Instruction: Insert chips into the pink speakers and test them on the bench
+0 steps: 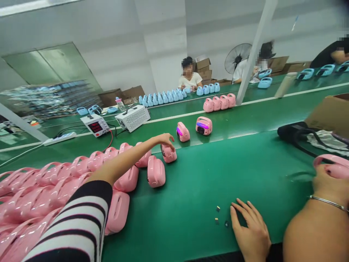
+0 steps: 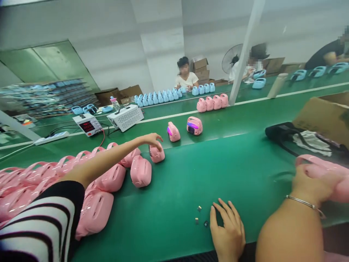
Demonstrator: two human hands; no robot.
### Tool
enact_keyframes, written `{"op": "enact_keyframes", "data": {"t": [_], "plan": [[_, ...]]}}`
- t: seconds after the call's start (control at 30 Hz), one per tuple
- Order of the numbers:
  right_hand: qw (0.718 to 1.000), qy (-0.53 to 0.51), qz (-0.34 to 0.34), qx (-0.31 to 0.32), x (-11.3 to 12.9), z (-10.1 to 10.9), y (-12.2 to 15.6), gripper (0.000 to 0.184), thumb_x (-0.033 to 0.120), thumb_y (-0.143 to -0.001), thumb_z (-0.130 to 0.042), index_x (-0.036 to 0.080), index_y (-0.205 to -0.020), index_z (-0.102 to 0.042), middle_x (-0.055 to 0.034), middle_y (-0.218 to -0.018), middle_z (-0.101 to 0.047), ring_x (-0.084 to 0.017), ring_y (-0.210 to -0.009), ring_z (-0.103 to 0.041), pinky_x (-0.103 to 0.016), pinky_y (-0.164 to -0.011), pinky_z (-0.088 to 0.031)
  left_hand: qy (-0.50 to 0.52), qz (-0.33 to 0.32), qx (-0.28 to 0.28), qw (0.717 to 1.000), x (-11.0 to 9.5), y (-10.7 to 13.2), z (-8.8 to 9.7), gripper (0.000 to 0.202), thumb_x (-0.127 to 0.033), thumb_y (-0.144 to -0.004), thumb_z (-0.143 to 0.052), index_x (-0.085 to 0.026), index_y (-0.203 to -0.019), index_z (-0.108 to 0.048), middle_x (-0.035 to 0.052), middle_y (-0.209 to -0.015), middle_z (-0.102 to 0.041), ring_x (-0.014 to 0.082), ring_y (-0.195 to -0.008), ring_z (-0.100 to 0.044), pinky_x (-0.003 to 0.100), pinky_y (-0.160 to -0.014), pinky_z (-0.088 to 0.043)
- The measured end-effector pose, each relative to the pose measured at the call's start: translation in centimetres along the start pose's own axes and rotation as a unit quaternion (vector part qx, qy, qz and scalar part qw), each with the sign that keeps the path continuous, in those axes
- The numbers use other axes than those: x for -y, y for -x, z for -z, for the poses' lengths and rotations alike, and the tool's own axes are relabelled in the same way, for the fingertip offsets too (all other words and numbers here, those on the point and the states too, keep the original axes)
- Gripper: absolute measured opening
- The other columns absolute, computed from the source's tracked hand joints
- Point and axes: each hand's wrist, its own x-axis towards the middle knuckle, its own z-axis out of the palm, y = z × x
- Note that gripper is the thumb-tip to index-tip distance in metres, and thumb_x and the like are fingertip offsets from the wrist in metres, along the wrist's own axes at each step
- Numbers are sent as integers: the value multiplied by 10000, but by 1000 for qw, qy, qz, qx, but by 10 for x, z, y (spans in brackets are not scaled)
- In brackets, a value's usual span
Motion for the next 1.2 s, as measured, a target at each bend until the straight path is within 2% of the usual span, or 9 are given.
{"op": "enact_keyframes", "data": {"t": [0.17, 0.3, 0.5, 0.67, 0.77, 0.87, 1.0, 1.1, 1.2], "plan": [[1000, -7, -18, 4, 1, 0, 0, 445, 458, -923, -415, 163, -817, -730, -121, -983, -734, -324, -1033, -612, -462, -849, -472, -51, -67, 2, 996, -17, 16, -7, 1014, -468, -542, -783, -276, -1438, -348, 99, -1404, -466, 312, -1198, -505, 355, -974, -443], [999, -19, -39, 6, -2, -1, 1, 436, 445, -905, -422, 160, -805, -736, -127, -995, -733, -329, -1043, -610, -481, -881, -469, -117, -74, -43, 989, -26, 41, -17, 1007, -238, -443, -825, -281, -1377, -449, 163, -1313, -462, 429, -1169, -448, 481, -889, -467], [982, -155, -99, 38, 4, -2, -6, 423, 502, -849, -496, 156, -909, -732, -150, -1070, -711, -331, -1132, -574, -522, -966, -430, -124, -98, -136, 978, -38, 72, -16, 679, -183, -732, -569, -253, -1390, -418, 111, -1168, -536, 289, -1096, -514, 393, -973, -402], [975, -131, -133, 121, 26, -14, -13, 431, 528, -825, -464, 213, -961, -726, -119, -1181, -672, -366, -1209, -509, -711, -1039, -164, -96, -99, -52, 989, -51, 70, -24, 488, -173, -734, -512, -268, -1203, -609, 65, -1120, -640, 293, -1048, -572, 376, -902, -439], [975, -113, -126, 141, 30, -17, -12, 391, 497, -824, -474, 232, -967, -723, -97, -1187, -673, -352, -1234, -486, -709, -1044, -150, -75, -110, -20, 991, -50, 66, -31, 536, -135, -765, -444, -251, -1275, -561, 51, -1251, -617, 260, -1127, -562, 335, -938, -429], [976, -111, -120, 142, 29, -17, -11, 346, 456, -830, -490, 237, -957, -725, -89, -1188, -675, -343, -1240, -479, -702, -1051, -156, -65, -135, 48, 988, -51, 72, -41, 681, -192, -710, -598, -219, -1377, -461, 73, -1379, -537, 248, -1209, -528, 287, -975, -425], [976, -113, -122, 139, 29, -20, -12, 302, 422, -818, -523, 242, -944, -730, -83, -1177, -681, -344, -1235, -484, -706, -1055, -150, -93, -168, 89, 977, -63, 88, -74, 1063, -321, -488, -827, -327, -1434, -344, 135, -1512, -336, 388, -1307, -394, 478, -1009, -398], [972, -130, -137, 142, 29, -17, -13, 279, 414, -800, -560, 236, -923, -736, -87, -1175, -682, -360, -1253, -471, -717, -1066, -105, -144, -200, 59, 967, -73, 100, -98, 1112, -351, -432, -860, -311, -1424, -357, 202, -1373, -456, 435, -1174, -460, 607, -942, -377], [949, -237, -139, 154, 37, -6, -16, 316, 426, -790, -624, 226, -1018, -715, -113, -1227, -652, -358, -1299, -439, -694, -1087, -149, -99, -266, 55, 957, -80, 114, -104, 1119, -367, -385, -877, -258, -1393, -403, 191, -1304, -507, 417, -1095, -503, 612, -920, -391]]}}
